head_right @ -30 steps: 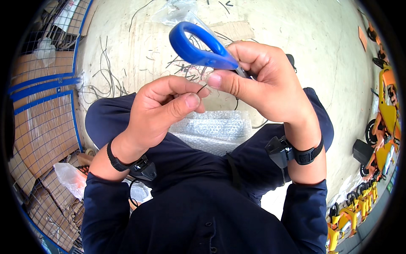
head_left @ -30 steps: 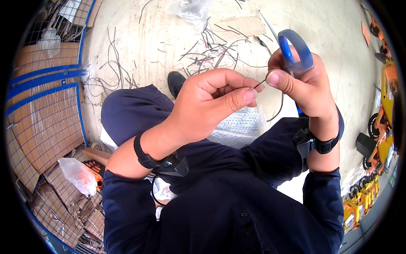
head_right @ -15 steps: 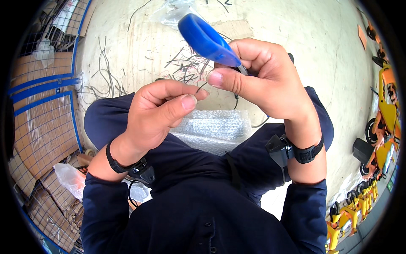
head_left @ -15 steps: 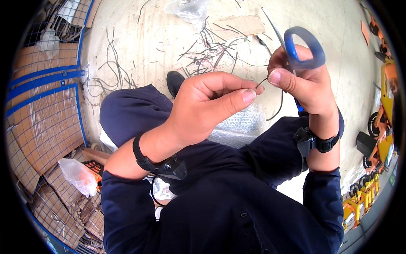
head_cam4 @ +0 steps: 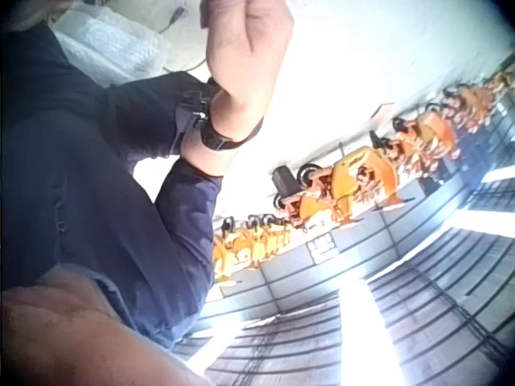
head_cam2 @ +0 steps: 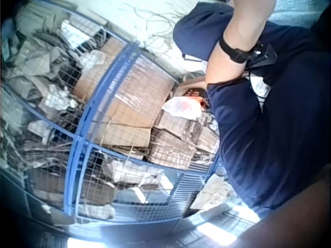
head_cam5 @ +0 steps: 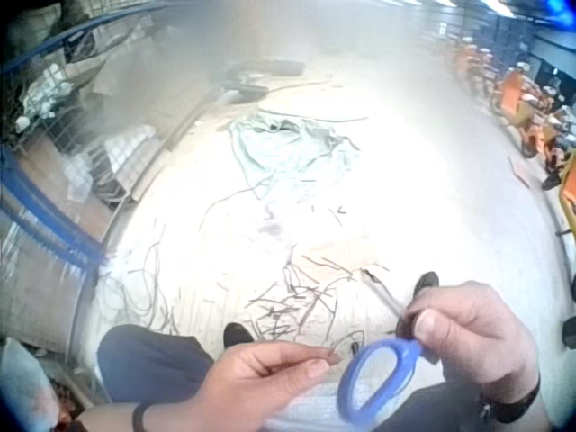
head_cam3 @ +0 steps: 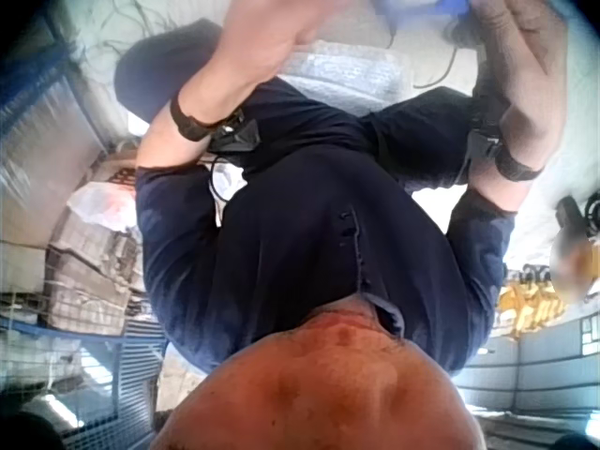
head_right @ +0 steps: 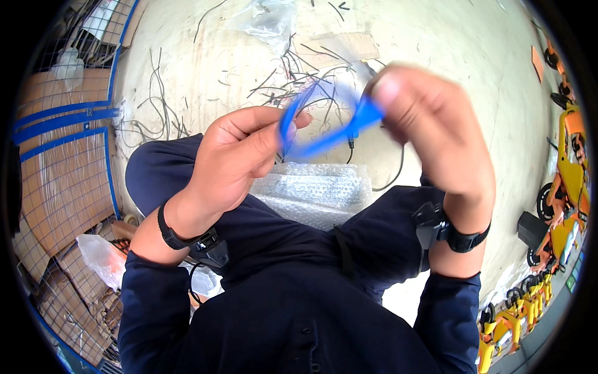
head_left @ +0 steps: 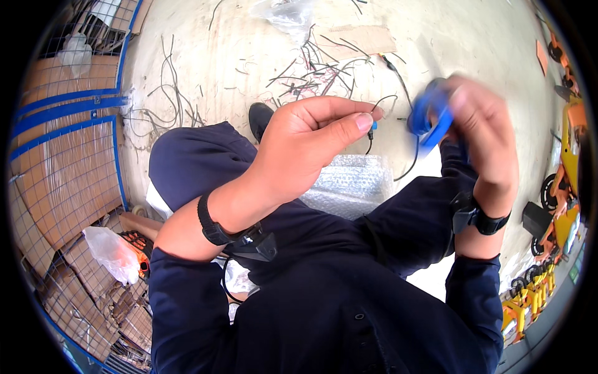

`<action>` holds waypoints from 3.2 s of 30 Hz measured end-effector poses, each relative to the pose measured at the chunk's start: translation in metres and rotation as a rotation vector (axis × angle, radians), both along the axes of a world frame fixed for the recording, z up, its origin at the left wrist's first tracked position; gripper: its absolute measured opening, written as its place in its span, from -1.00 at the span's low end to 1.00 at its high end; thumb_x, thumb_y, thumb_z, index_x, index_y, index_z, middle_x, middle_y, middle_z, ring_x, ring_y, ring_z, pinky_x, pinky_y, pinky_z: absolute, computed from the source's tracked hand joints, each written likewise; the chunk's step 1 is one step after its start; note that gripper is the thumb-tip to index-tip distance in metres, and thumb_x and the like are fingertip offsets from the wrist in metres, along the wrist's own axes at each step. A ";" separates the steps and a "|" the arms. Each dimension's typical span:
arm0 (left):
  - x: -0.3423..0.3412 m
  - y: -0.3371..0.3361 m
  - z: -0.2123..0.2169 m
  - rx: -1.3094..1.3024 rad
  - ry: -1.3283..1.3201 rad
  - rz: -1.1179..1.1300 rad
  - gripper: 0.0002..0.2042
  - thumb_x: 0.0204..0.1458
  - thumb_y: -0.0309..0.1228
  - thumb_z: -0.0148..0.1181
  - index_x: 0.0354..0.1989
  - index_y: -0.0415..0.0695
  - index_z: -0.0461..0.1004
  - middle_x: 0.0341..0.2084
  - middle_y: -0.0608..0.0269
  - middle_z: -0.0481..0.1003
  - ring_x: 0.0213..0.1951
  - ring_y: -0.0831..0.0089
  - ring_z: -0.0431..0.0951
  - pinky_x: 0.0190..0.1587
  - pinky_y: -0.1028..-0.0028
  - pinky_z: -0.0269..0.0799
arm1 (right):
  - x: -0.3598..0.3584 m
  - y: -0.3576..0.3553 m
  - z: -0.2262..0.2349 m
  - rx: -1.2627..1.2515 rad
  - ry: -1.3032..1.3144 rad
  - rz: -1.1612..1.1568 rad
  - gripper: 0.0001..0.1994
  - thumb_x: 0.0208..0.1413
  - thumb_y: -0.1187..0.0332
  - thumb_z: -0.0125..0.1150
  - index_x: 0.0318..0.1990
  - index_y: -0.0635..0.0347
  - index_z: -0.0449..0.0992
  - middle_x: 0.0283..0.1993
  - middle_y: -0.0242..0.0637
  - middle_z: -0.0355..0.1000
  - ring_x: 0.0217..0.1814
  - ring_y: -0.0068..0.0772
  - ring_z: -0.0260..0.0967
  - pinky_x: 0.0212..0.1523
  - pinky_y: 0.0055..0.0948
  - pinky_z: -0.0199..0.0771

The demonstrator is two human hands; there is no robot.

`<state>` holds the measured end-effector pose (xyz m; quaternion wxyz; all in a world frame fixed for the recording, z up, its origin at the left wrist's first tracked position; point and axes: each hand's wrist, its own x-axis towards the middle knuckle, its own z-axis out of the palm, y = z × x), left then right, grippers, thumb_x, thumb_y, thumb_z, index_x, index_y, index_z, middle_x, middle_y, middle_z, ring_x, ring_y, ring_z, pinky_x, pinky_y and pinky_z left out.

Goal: The person twists wires together by hand, then cuts the end of a wire with scissors.

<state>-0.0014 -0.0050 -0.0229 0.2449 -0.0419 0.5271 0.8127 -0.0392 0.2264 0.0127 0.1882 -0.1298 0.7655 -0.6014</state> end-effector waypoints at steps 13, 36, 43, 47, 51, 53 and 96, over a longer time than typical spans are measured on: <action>0.000 -0.003 0.005 0.101 -0.066 -0.112 -0.73 0.10 -0.60 0.02 -0.02 -0.37 0.42 -0.13 0.05 0.52 -0.26 0.61 0.54 -0.27 0.69 0.47 | 0.012 -0.032 -0.015 0.222 0.528 0.206 -0.81 0.09 0.38 0.17 -0.55 0.17 0.47 -0.73 -0.34 0.23 -0.68 -0.25 0.23 -0.44 -0.40 0.20; 0.000 -0.010 0.010 0.220 -0.160 -0.221 -0.69 0.16 -0.54 -0.07 0.06 -0.36 0.38 -0.72 0.49 0.30 -0.69 0.79 0.13 -0.62 0.70 -0.02 | 0.007 -0.026 -0.011 0.238 0.579 0.221 -0.79 0.05 0.36 0.20 -0.58 0.20 0.45 -0.72 -0.32 0.21 -0.68 -0.27 0.12 -0.43 -0.41 0.09; 0.003 -0.011 0.002 0.281 -0.130 -0.254 -0.64 0.12 -0.55 -0.06 0.12 -0.36 0.33 -0.70 0.41 0.35 -0.71 0.76 0.15 -0.64 0.70 0.00 | 0.008 -0.021 -0.004 0.226 0.512 0.290 -0.78 0.07 0.32 0.16 -0.52 0.27 0.50 -0.70 -0.30 0.28 -0.65 -0.33 0.17 -0.34 -0.40 0.16; 0.001 -0.014 0.010 0.285 -0.165 -0.299 -0.58 0.06 -0.54 0.00 0.13 -0.42 0.29 -0.72 0.38 0.36 -0.73 0.77 0.15 -0.66 0.72 -0.01 | 0.007 -0.018 -0.002 0.204 0.464 0.324 -0.75 0.08 0.30 0.16 -0.54 0.28 0.49 -0.69 -0.29 0.31 -0.65 -0.33 0.19 -0.32 -0.39 0.18; 0.002 -0.015 0.011 0.290 -0.183 -0.320 -0.58 0.06 -0.52 0.02 0.13 -0.40 0.30 -0.80 0.47 0.22 -0.76 0.76 0.04 -0.67 0.67 -0.10 | 0.007 -0.016 -0.003 0.125 0.423 0.328 -0.73 0.09 0.28 0.15 -0.56 0.28 0.48 -0.67 -0.28 0.35 -0.64 -0.31 0.23 -0.27 -0.37 0.21; 0.002 -0.016 0.013 0.296 -0.197 -0.334 -0.58 0.07 -0.51 0.02 0.12 -0.40 0.31 -0.80 0.47 0.23 -0.77 0.77 0.03 -0.68 0.67 -0.11 | 0.007 -0.016 -0.003 0.099 0.400 0.333 -0.72 0.10 0.27 0.16 -0.56 0.28 0.48 -0.66 -0.28 0.36 -0.63 -0.30 0.24 -0.24 -0.36 0.22; 0.003 -0.014 0.008 0.245 0.062 -0.036 -0.67 0.18 -0.53 -0.08 0.11 -0.31 0.35 -0.31 0.30 0.54 -0.68 0.80 0.17 -0.64 0.72 0.09 | -0.009 0.002 -0.012 0.270 0.567 0.131 -0.81 0.15 0.36 0.11 -0.49 0.19 0.52 -0.66 -0.34 0.30 -0.63 -0.30 0.23 -0.35 -0.46 0.19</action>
